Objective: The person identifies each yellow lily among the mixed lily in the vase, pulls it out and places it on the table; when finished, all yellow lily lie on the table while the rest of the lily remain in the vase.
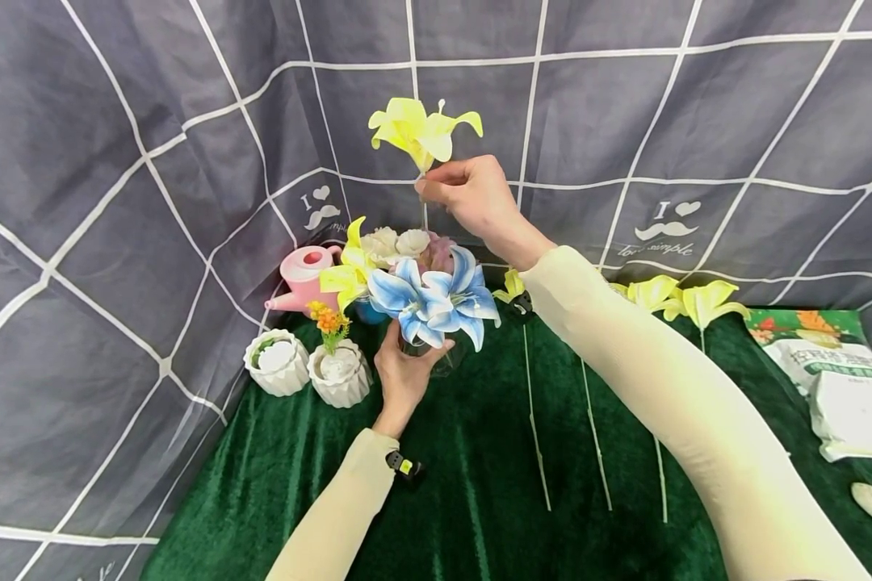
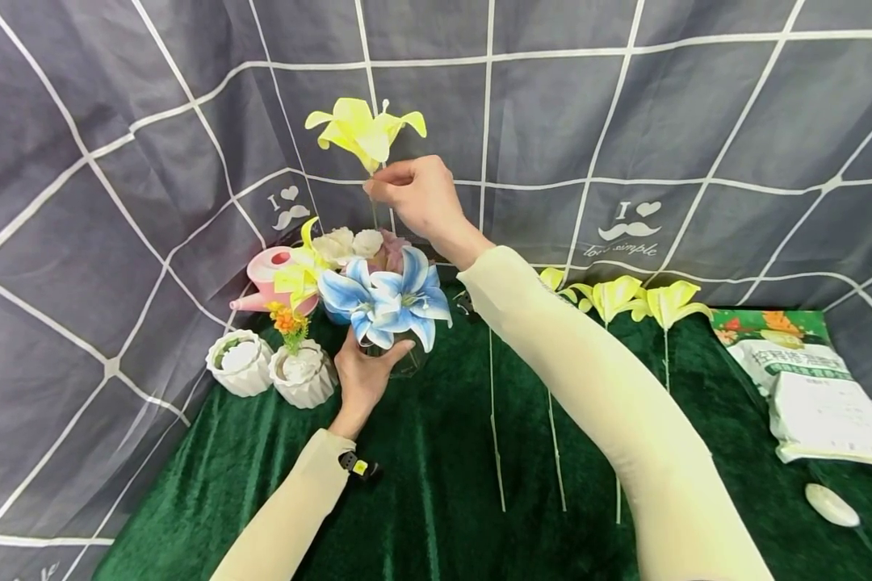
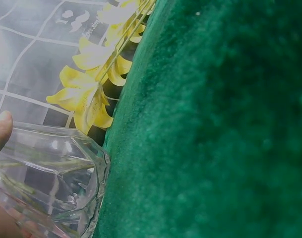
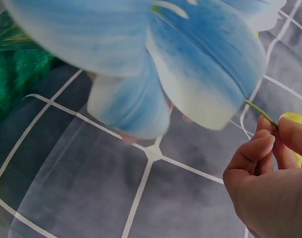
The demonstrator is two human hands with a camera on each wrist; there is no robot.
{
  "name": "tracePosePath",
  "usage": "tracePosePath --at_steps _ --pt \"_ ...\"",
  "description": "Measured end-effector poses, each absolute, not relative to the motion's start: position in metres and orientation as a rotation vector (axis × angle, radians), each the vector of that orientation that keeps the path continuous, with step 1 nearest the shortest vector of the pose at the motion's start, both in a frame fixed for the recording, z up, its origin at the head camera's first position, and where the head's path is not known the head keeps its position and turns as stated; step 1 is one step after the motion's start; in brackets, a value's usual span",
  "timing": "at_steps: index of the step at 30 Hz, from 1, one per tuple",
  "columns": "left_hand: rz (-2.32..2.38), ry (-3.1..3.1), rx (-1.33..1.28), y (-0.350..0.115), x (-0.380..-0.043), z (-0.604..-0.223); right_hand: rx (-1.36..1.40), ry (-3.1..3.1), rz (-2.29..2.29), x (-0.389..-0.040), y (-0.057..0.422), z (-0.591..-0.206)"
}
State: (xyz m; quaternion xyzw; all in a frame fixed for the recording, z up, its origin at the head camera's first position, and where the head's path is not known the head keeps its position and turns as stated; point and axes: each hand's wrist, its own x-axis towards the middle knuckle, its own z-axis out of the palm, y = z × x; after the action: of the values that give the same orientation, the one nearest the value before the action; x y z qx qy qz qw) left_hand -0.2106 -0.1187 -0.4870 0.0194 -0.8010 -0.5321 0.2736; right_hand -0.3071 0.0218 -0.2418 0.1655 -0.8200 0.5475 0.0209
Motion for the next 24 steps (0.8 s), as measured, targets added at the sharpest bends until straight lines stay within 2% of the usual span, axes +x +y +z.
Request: tracePosePath --at_steps 9,24 --pt "-1.426 -2.168 0.063 -0.118 -0.210 -0.488 0.389 -2.312 1.921 -0.304 0.039 -0.241" --pt "-1.439 -2.164 0.060 -0.118 -0.210 -0.487 0.345 -1.858 2.152 -0.306 0.072 -0.239"
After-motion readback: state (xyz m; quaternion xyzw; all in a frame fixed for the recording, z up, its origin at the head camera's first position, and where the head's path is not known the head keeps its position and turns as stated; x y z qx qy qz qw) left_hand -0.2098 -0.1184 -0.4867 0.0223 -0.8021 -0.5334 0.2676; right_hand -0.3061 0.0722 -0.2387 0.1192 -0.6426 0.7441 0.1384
